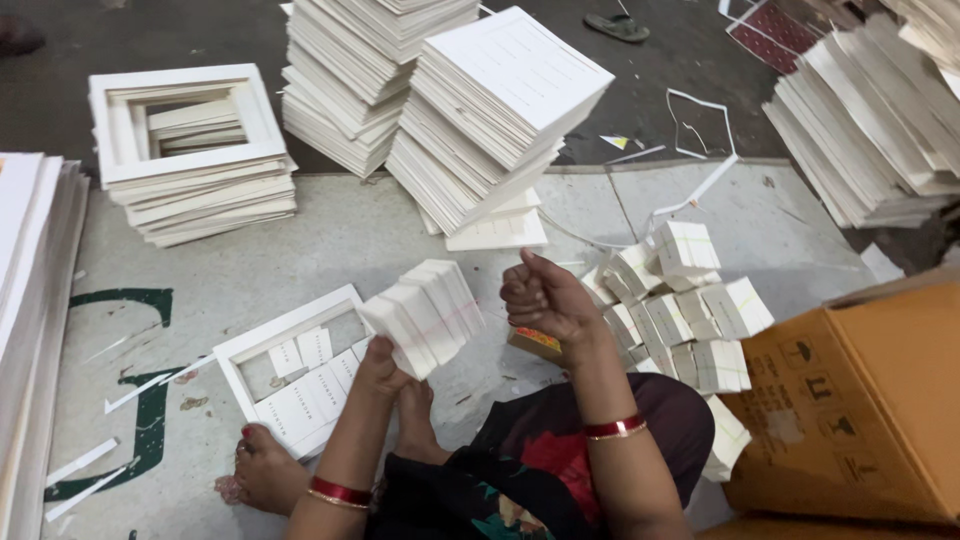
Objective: The person sits on the floor and assembles small white paper products. They fold flat sheets into small boxes, place them into a white frame, and secure them with rubber bands. The person also stacks and bundles larger sheets of paper.
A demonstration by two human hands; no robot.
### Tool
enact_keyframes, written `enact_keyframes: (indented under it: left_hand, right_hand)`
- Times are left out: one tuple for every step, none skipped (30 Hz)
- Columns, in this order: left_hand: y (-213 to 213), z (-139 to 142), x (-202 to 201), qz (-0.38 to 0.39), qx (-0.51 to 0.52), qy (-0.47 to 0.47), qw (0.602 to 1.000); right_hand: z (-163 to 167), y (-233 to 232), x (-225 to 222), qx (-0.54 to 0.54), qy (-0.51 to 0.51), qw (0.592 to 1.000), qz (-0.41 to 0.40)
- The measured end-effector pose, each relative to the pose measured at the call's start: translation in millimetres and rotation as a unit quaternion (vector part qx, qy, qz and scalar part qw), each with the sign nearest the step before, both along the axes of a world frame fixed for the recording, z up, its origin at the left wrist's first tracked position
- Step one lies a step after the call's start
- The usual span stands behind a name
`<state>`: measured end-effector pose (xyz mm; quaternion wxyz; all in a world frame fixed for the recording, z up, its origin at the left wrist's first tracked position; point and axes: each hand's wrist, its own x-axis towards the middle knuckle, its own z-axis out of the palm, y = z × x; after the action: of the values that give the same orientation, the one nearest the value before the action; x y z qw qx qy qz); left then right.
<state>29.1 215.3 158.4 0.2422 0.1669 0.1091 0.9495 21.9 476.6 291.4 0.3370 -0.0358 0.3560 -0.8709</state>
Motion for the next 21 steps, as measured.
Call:
enact_keyframes:
  left_hand:
    - [-4, 9, 0, 0.003, -0.082, 0.07, 0.994]
    - [-8, 20, 0, 0.005, -0.162, 0.139, 0.977]
    - [-10, 33, -1, 0.007, -0.239, 0.209, 0.948]
    - [-11, 47, 0, 0.006, -0.288, 0.261, 0.921]
    - [-10, 61, 2, 0.007, -0.334, 0.312, 0.89]
    - [-8, 75, 6, 0.008, -0.377, 0.362, 0.853]
    - [-5, 89, 11, 0.025, -0.437, 0.387, 0.812]
    - [-2, 102, 15, 0.042, -0.494, 0.409, 0.766]
    - [1, 114, 20, 0.061, -0.548, 0.429, 0.715]
    - [4, 125, 23, 0.053, -0.579, 0.422, 0.695]
    - [7, 134, 26, 0.045, -0.61, 0.414, 0.674]
    - [11, 141, 29, 0.038, -0.64, 0.405, 0.652]
    - [15, 146, 32, 0.04, -0.674, 0.4, 0.62]
    - [19, 149, 35, 0.042, -0.706, 0.393, 0.588]
    - [24, 149, 37, 0.046, -0.737, 0.386, 0.554]
    - [29, 148, 38, 0.062, -0.747, 0.378, 0.544]
    - [35, 146, 39, 0.079, -0.757, 0.369, 0.534]
    - [39, 142, 40, 0.096, -0.766, 0.359, 0.524]
    - [41, 137, 40, 0.106, -0.761, 0.355, 0.533]
    - [43, 132, 39, 0.117, -0.754, 0.352, 0.542]
    - [45, 127, 37, 0.129, -0.747, 0.349, 0.551]
  right_hand:
    - [-1, 1, 0, 0.004, -0.007, 1.0, 0.001]
    - [-3, 2, 1, 0.007, -0.014, 1.0, 0.0]
    - [-3, 3, 2, 0.017, -0.003, 1.0, -0.009]
    - [-4, 4, 4, 0.029, 0.009, 0.999, -0.018]
    - [-4, 6, 6, 0.041, 0.019, 0.999, -0.027]
    - [-4, 8, 8, 0.07, 0.028, 0.996, -0.05]
    - [-4, 10, 10, 0.099, 0.036, 0.992, -0.073]
    - [-4, 12, 11, 0.129, 0.044, 0.986, -0.095]
    - [-3, 14, 13, 0.133, 0.053, 0.986, -0.089]
    - [-2, 15, 14, 0.137, 0.062, 0.985, -0.083]
    - [-1, 16, 14, 0.142, 0.071, 0.984, -0.075]
    - [1, 16, 15, 0.186, 0.077, 0.976, -0.079]
    - [3, 15, 15, 0.23, 0.083, 0.966, -0.082]
    - [4, 13, 15, 0.274, 0.09, 0.954, -0.083]
    - [6, 11, 15, 0.289, 0.114, 0.947, -0.082]
    - [7, 8, 15, 0.304, 0.138, 0.939, -0.081]
    - [8, 5, 16, 0.318, 0.162, 0.931, -0.079]
    - [9, 3, 16, 0.36, 0.192, 0.91, -0.078]
    - [10, 1, 17, 0.401, 0.221, 0.886, -0.076]
    - [11, -1, 18, 0.441, 0.25, 0.858, -0.075]
    - [11, -1, 18, 0.459, 0.307, 0.831, -0.072]
